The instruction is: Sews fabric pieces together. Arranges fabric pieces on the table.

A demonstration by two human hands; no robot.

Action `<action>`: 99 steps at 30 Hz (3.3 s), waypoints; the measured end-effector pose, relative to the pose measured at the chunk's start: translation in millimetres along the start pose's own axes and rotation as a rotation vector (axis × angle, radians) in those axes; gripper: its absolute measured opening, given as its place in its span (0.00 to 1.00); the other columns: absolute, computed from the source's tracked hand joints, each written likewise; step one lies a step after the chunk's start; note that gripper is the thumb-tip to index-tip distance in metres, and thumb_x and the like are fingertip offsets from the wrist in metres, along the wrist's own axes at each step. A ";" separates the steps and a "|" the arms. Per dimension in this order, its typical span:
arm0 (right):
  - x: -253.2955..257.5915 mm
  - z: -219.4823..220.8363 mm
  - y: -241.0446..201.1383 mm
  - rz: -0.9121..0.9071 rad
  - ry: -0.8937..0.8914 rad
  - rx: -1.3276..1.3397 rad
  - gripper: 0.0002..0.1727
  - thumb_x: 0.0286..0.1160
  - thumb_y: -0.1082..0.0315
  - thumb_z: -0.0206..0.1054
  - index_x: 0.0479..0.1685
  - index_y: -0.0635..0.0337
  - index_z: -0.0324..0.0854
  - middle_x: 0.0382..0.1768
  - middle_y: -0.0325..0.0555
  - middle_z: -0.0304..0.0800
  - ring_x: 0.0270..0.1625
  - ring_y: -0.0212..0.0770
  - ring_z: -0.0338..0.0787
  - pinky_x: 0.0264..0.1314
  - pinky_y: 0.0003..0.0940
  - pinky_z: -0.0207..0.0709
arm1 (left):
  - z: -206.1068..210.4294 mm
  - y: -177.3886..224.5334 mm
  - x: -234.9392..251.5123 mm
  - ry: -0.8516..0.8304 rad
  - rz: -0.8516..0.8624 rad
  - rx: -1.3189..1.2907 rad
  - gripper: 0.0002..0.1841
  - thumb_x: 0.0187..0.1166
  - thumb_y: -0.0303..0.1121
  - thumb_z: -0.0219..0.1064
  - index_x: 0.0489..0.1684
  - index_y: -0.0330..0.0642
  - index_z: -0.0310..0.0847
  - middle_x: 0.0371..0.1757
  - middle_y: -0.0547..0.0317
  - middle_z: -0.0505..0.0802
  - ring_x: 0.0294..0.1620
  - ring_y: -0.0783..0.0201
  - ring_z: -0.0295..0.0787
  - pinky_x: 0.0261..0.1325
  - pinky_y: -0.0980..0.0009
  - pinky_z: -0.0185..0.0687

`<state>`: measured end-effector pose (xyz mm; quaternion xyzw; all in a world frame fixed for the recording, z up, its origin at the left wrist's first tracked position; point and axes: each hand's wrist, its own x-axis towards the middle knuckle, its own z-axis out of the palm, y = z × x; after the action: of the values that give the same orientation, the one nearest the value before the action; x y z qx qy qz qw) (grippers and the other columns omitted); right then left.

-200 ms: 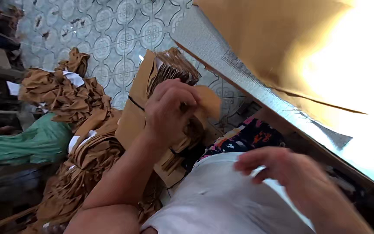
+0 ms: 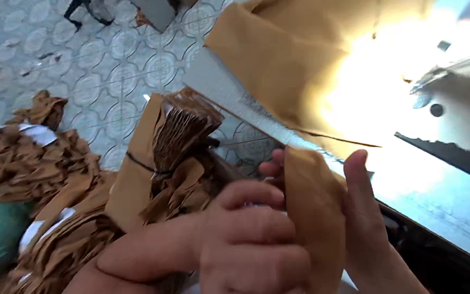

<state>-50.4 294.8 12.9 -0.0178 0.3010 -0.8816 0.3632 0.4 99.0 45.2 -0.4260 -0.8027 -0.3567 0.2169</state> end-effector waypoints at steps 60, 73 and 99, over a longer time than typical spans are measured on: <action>-3.0 -54.3 -43.0 -0.225 0.790 -1.800 0.22 0.76 0.59 0.69 0.65 0.61 0.88 0.43 0.50 0.97 0.42 0.45 0.96 0.47 0.41 0.89 | 140.4 -189.5 140.2 -0.256 -0.160 -0.049 0.12 0.85 0.27 0.61 0.39 0.43 0.95 0.46 0.56 0.96 0.57 0.59 0.90 0.67 0.62 0.79; -2.2 -56.7 -34.6 -0.214 0.889 -1.849 0.29 0.75 0.49 0.71 0.61 0.67 0.87 0.22 0.45 0.87 0.24 0.42 0.86 0.31 0.39 0.82 | 151.1 -176.7 131.7 -0.180 -0.238 0.175 0.14 0.82 0.26 0.63 0.45 0.55 0.97 0.44 0.54 0.96 0.53 0.52 0.91 0.57 0.52 0.82; -1.5 -51.4 -28.6 -0.235 0.911 -1.913 0.30 0.76 0.55 0.70 0.72 0.67 0.83 0.31 0.50 0.93 0.26 0.46 0.90 0.32 0.40 0.86 | 150.3 -159.4 116.7 -0.276 -0.010 0.289 0.17 0.87 0.32 0.58 0.67 0.42 0.88 0.70 0.54 0.91 0.72 0.54 0.86 0.73 0.57 0.79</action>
<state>-80.2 338.2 -13.4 0.0068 0.9721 -0.2318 -0.0361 -203.3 213.7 -38.5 -0.4313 -0.8698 -0.1770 0.1617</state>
